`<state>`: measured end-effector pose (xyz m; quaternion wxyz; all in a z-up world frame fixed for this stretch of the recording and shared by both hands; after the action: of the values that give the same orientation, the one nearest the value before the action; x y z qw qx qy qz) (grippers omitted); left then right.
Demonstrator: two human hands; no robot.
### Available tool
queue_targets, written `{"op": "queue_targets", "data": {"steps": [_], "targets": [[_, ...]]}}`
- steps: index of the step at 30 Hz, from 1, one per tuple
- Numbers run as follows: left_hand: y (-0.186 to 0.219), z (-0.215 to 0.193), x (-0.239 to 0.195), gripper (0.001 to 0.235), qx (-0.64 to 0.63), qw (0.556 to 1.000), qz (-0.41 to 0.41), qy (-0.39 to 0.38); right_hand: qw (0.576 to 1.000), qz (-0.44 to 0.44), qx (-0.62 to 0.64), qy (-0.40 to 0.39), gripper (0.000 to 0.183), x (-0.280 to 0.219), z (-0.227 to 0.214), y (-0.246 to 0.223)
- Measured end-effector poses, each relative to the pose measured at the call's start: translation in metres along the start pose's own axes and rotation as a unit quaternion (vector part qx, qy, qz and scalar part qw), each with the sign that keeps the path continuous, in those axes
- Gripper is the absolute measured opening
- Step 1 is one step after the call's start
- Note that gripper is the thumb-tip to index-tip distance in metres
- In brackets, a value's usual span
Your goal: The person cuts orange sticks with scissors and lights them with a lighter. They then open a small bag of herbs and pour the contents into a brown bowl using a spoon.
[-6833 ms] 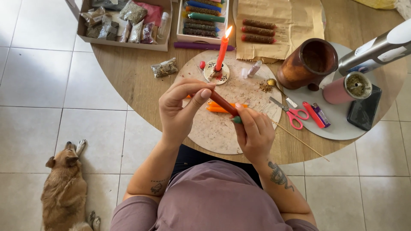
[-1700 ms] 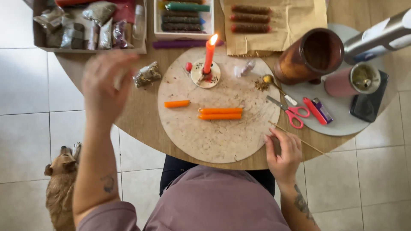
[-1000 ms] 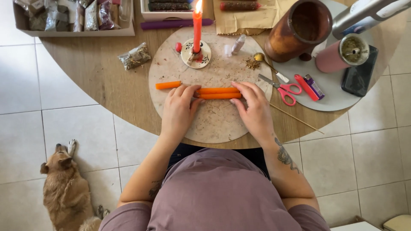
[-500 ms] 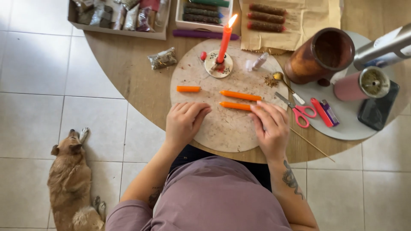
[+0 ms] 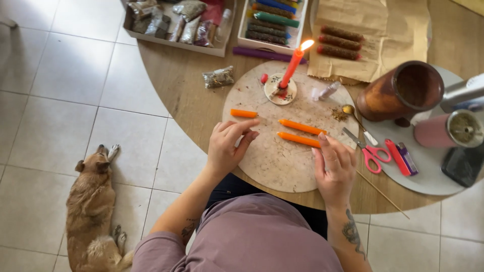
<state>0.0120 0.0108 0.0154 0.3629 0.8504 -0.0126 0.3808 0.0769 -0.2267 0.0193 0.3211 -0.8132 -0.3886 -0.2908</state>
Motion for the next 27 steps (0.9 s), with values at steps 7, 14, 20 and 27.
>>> {"op": "queue_targets", "data": {"steps": [7,14,20,27], "targets": [[-0.044,-0.039,0.041,0.021,-0.067,0.976,-0.069,0.198,1.000,-0.009,-0.030,-0.003,0.020,0.007,0.003,-0.004],[-0.136,-0.085,0.119,0.025,-0.082,0.932,-0.060,0.348,0.997,0.014,-0.056,-0.060,0.018,0.006,0.004,-0.006],[-0.187,-0.091,0.123,0.025,0.065,0.934,-0.057,0.347,0.996,0.031,-0.063,-0.051,0.017,0.012,0.004,-0.008],[-0.221,-0.078,0.113,0.008,0.296,0.886,-0.291,0.204,0.994,0.072,-0.064,-0.059,0.014,0.012,0.007,-0.005]]}}
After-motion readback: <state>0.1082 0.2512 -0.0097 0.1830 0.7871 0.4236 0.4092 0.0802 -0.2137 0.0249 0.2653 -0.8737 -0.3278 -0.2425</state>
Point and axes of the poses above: each hand's wrist, its own x-axis towards the middle knuckle, its own z-axis out of the palm, y = z × x, the point moved 2 cm from there along x, towards the middle knuckle, and after that the axes turned 1 degree about -y, right-handed, at the moved point
